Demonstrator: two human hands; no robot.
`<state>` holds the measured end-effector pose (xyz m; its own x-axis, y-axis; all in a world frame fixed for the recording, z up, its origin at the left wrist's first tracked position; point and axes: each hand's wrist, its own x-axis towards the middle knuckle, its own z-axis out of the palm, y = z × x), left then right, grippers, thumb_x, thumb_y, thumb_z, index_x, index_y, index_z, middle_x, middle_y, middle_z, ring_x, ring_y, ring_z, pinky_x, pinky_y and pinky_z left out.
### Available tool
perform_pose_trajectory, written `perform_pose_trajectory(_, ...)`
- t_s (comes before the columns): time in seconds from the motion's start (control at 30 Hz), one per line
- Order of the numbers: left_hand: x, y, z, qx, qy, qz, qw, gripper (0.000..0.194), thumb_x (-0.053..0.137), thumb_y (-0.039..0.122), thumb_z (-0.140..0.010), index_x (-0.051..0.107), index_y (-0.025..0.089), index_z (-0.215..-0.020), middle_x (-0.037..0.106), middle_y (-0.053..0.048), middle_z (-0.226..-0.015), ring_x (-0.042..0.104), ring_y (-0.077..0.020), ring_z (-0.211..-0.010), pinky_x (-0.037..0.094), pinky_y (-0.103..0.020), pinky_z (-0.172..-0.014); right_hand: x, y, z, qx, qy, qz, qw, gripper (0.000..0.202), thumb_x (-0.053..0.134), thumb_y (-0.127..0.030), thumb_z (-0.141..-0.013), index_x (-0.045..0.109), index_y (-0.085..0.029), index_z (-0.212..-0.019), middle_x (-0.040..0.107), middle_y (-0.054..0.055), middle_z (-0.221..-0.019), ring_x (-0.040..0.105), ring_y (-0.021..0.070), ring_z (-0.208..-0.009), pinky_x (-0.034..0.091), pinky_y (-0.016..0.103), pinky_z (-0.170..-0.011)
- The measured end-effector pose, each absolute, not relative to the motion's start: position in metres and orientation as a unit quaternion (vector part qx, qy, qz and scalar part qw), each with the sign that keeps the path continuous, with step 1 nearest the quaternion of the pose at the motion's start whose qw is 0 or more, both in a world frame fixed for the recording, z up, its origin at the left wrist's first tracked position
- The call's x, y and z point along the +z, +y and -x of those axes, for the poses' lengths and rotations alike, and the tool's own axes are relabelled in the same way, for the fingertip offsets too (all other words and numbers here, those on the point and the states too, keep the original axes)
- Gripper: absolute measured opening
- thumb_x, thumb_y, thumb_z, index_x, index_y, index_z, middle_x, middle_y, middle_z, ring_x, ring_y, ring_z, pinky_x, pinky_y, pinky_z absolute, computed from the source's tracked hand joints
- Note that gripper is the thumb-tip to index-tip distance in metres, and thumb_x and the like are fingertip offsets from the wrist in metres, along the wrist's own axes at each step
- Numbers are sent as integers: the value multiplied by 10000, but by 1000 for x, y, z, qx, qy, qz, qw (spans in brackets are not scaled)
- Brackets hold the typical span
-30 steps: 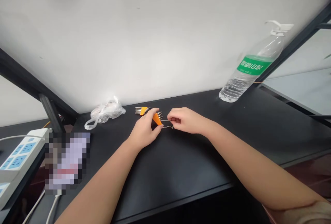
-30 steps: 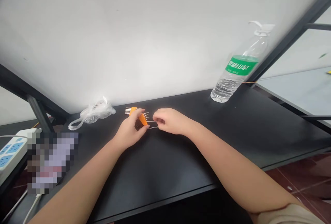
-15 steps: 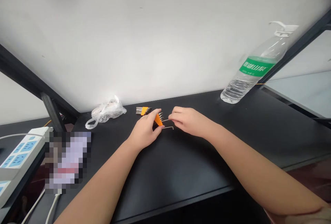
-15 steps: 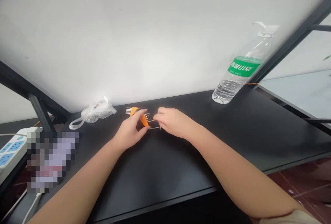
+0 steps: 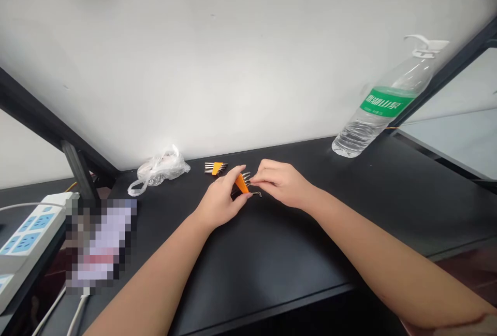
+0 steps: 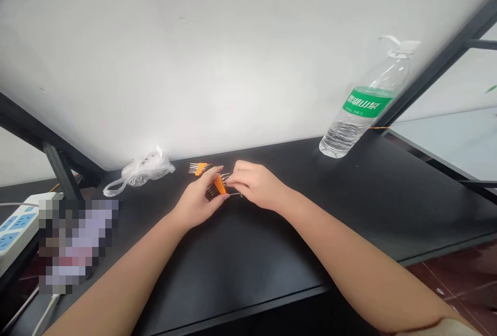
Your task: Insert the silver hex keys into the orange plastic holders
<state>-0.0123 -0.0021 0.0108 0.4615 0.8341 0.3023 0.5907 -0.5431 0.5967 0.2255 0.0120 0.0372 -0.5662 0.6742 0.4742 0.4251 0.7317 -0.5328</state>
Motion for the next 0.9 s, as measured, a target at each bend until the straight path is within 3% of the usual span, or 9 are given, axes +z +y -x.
perform_pose_trajectory(0.1, 11, -4, 11, 307, 422, -826, 213, 678, 678, 385, -942, 383, 279, -1543, 686, -76, -1284, 700, -236, -1097, 589, -386, -937, 35, 10, -219, 200, -861, 336, 325, 207, 549, -244, -1020, 755, -238, -1001, 645, 46, -886, 598, 159, -765, 485, 296, -709)
perform_pose_trajectory(0.23, 11, -4, 11, 325, 430, -811, 226, 660, 670, 385, -949, 391, 286, -1538, 685, -86, -1303, 718, -225, -1051, 600, -370, -897, 30, 10, -215, 237, -828, 352, 366, 105, 636, -274, -974, 719, -224, -933, 662, 33, -868, 602, 155, -740, 491, 289, -681)
perform_pose_trajectory(0.5, 9, -2, 14, 341, 430, -802, 234, 643, 669, 346, -944, 407, 284, -1527, 686, -81, -1292, 710, -220, -1073, 597, -373, -916, 20, 13, -215, 201, -856, 302, 368, 196, 549, -252, -1014, 745, -240, -1008, 696, 71, -970, 642, 178, -813, 518, 322, -732)
perform_pose_trajectory(0.67, 7, 0, 13, 345, 454, -788, 231, 614, 674, 360, -941, 442, 275, -1503, 683, -83, -1303, 710, -213, -1041, 601, -361, -891, 17, 22, -223, 147, -854, 410, 286, 123, 594, -222, -971, 713, -205, -994, 667, 62, -976, 599, 166, -789, 468, 305, -732)
perform_pose_trajectory(0.8, 5, 1, 14, 339, 452, -792, 230, 610, 677, 362, -940, 451, 273, -1499, 683, -79, -1320, 695, -225, -1122, 592, -369, -930, 16, 31, -235, 190, -881, 404, 157, 104, 626, -194, -928, 729, -194, -941, 660, 51, -958, 603, 162, -791, 447, 288, -739)
perform_pose_trajectory(0.9, 5, 2, 14, 338, 454, -791, 232, 609, 674, 363, -942, 450, 275, -1502, 688, -75, -1309, 696, -225, -1133, 586, -379, -956, 15, 34, -239, 218, -883, 398, 123, 128, 622, -179, -917, 747, -202, -938, 664, 51, -983, 613, 159, -790, 445, 282, -738)
